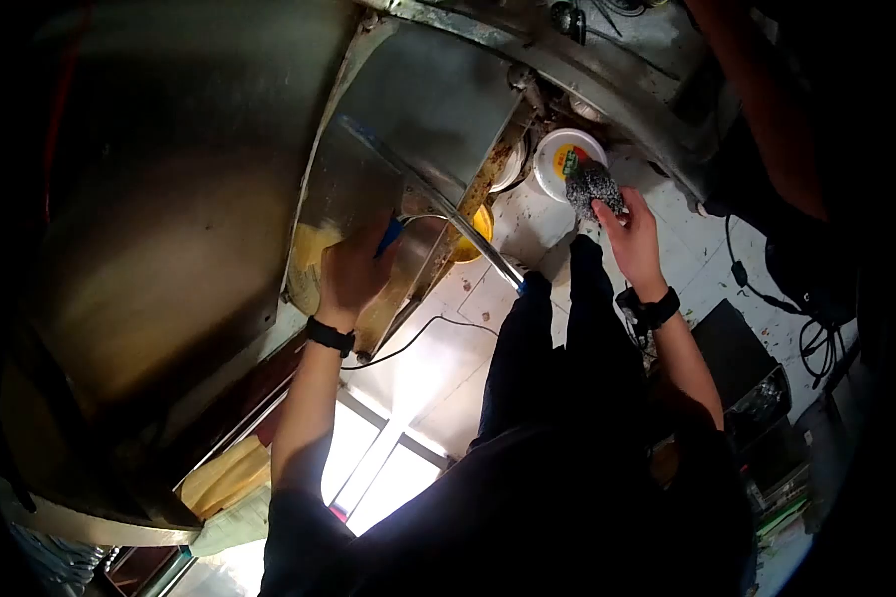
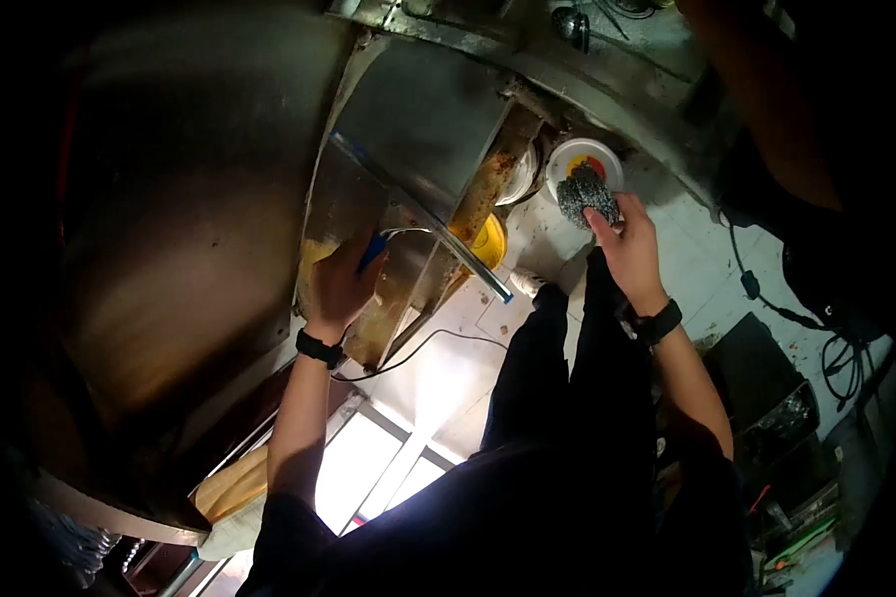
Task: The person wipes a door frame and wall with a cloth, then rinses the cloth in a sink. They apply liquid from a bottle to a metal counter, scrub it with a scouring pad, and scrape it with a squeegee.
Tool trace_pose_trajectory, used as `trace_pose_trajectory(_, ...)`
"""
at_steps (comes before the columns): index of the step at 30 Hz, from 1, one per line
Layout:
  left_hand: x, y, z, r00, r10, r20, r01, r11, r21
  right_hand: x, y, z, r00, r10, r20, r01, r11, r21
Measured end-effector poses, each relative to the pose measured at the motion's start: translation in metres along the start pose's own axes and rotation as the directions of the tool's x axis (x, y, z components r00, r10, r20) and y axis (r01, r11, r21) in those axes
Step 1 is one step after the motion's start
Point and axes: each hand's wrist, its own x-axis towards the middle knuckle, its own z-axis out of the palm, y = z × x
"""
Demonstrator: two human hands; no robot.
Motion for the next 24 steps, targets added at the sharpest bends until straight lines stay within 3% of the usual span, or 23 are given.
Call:
trace_pose_trajectory(2,0.024,0.009,-0.001,0.993,0.085,0.078,-0.087,0.996,0.022,0.004,0.011,-0.008,1.0,-0.015,-0.024,0.014,0.999,-0.028)
trace_pose_trajectory(5,0.068,0.026,-0.002,0.976,0.215,0.043,-0.217,0.975,0.044,0.005,0.02,-0.022,0.998,-0.012,-0.057,0.01,0.999,-0.042)
trace_pose_trajectory(10,0.125,0.025,0.011,0.964,0.253,0.083,-0.26,0.962,0.079,0.001,0.02,-0.035,0.99,0.122,-0.065,-0.123,0.992,-0.01)
trace_pose_trajectory(12,0.139,0.024,0.018,0.952,0.301,0.062,-0.306,0.949,0.077,0.001,0.032,-0.037,0.995,-0.021,-0.096,0.007,0.989,-0.148)
trace_pose_trajectory(14,0.149,0.019,0.023,0.929,0.368,0.032,-0.369,0.929,0.037,-0.002,0.037,-0.038,0.995,-0.041,-0.089,0.028,0.989,-0.146)
trace_pose_trajectory(21,0.156,0.01,0.042,0.931,0.364,-0.013,-0.364,0.931,-0.032,-0.005,0.045,-0.041,0.992,-0.09,-0.088,0.079,0.99,-0.116)
trace_pose_trajectory(24,0.15,0.01,0.041,0.963,0.27,0.009,-0.27,0.963,0.008,-0.003,0.047,-0.039,0.994,-0.079,-0.076,0.074,0.995,-0.068)
